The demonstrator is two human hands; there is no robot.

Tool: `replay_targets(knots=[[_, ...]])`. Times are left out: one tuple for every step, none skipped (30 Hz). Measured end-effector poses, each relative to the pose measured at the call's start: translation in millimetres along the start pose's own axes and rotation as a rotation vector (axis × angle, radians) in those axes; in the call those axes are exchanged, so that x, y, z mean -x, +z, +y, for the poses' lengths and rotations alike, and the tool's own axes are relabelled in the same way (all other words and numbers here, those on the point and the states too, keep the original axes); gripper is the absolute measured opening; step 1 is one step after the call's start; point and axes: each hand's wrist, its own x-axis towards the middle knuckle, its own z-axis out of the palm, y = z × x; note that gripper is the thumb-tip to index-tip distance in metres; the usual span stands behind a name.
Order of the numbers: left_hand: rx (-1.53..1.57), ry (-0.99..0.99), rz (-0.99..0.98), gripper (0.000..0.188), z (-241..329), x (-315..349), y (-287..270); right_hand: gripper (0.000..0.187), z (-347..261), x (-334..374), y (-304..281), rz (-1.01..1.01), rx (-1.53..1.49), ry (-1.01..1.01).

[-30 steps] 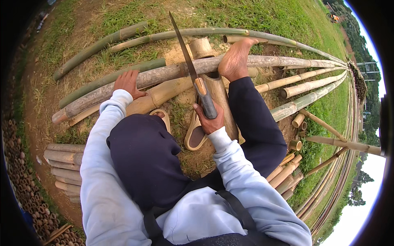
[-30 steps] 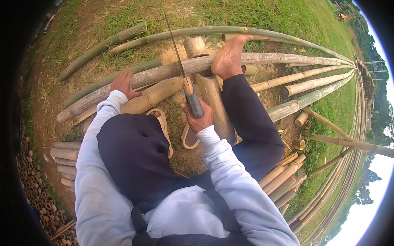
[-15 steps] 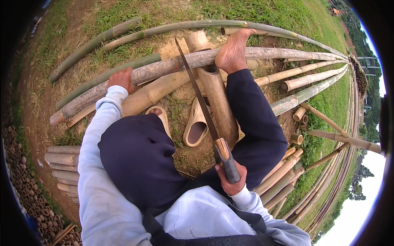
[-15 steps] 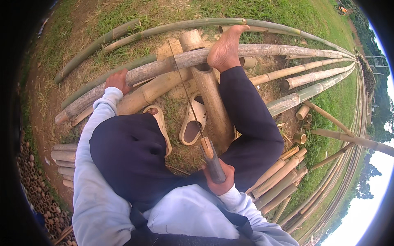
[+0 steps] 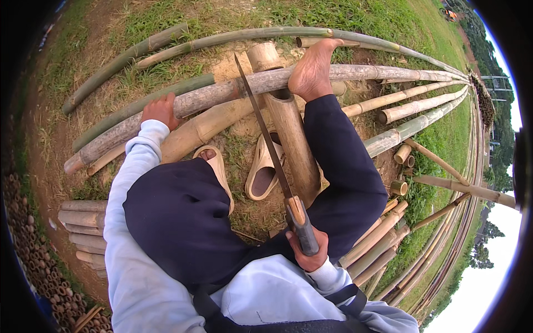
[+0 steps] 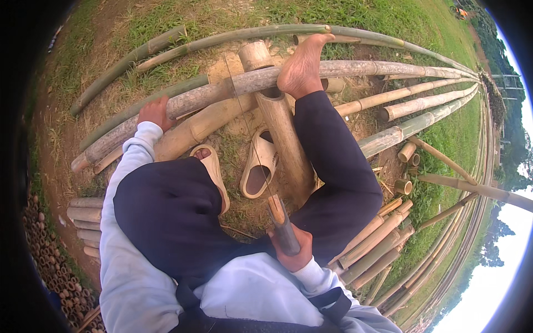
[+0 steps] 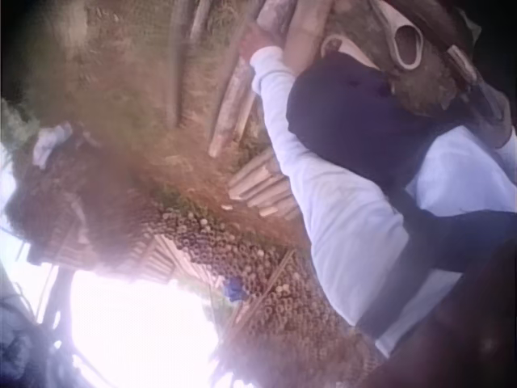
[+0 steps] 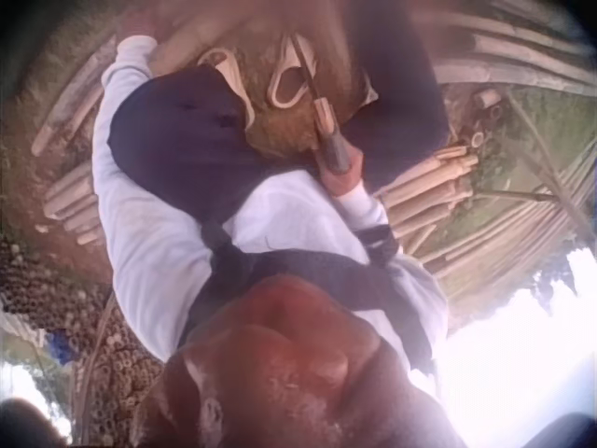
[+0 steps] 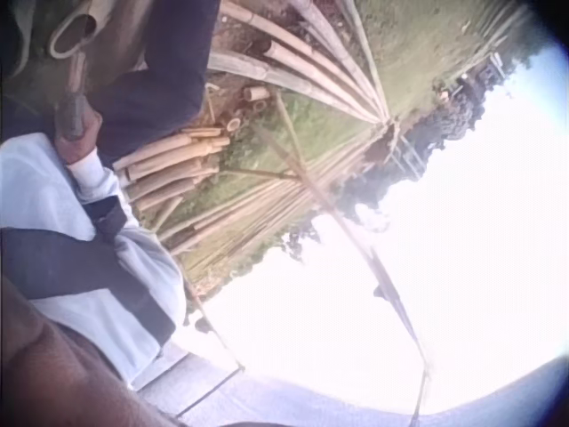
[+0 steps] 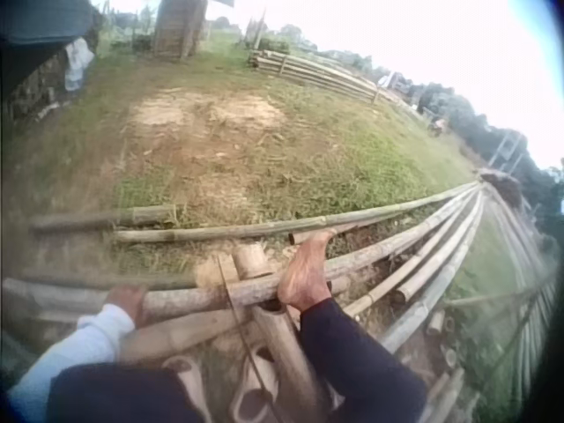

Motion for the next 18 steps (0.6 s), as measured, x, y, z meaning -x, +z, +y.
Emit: replay_targets(knots=[[-0.004,0.003,-0.003,0.061,0,3,4,0.034,-5,3,-4,-0.007,0.020,-0.004],[-0.012,0.006,0.013,0.060,-1,1,2,0.033,-9,-15,-1,0.038,0.007,-0.048],[-0.015,0.012,0.024,0.059,-1,0,3,0.028,-9,-47,7,0.032,-0.092,-0.007],[-0.006,0.006,-0.002,0.060,-2,11,8,0.016,-9,-93,18,0.009,-0.019,-0.046],[0.005,0.022,0.011,0.060,4,2,5,0.014,-2,-137,32,0.027,-0.031,-0.085],[0.013,0.035,0.025,0.060,13,-9,2,0.016,2,-172,47,0.094,-0.060,-0.153],[0.010,0.032,-0.018,0.062,11,-13,0,0.020,1,-180,54,0.076,-0.037,-0.117],[0.006,0.027,-0.012,0.062,8,-15,-3,0.024,1,-189,54,0.055,-0.013,-0.106],[0.011,0.025,-0.022,0.062,1,-13,-2,0.024,-3,-175,49,0.043,-0.021,-0.062],[0.017,0.025,-0.033,0.062,-1,-11,0,0.023,-8,-146,40,0.032,-0.029,-0.016],[0.000,0.045,-0.003,0.061,1,-11,2,0.023,-12,-126,32,0.031,-0.040,0.003],[0.005,0.041,0.000,0.060,3,-13,5,0.018,-9,-87,31,0.107,-0.115,-0.088],[0.002,0.030,-0.013,0.060,1,-4,7,0.017,-9,-48,16,0.027,-0.087,0.023],[-0.007,0.019,-0.005,0.060,0,-6,4,0.020,-15,-16,4,0.004,-0.040,0.087],[0.014,0.034,0.023,0.058,-1,-2,1,0.019,-17,1,-4,-0.004,0.001,0.069],[0.001,0.023,0.025,0.058,-3,4,4,0.020,-16,1,-5,0.001,0.004,0.046],[-0.008,0.012,0.039,0.058,-6,5,7,0.021,-17,0,-5,0.002,0.014,0.026],[-0.017,0.010,0.054,0.058,-4,5,9,0.025,-10,-18,-1,0.022,-0.016,0.001]])
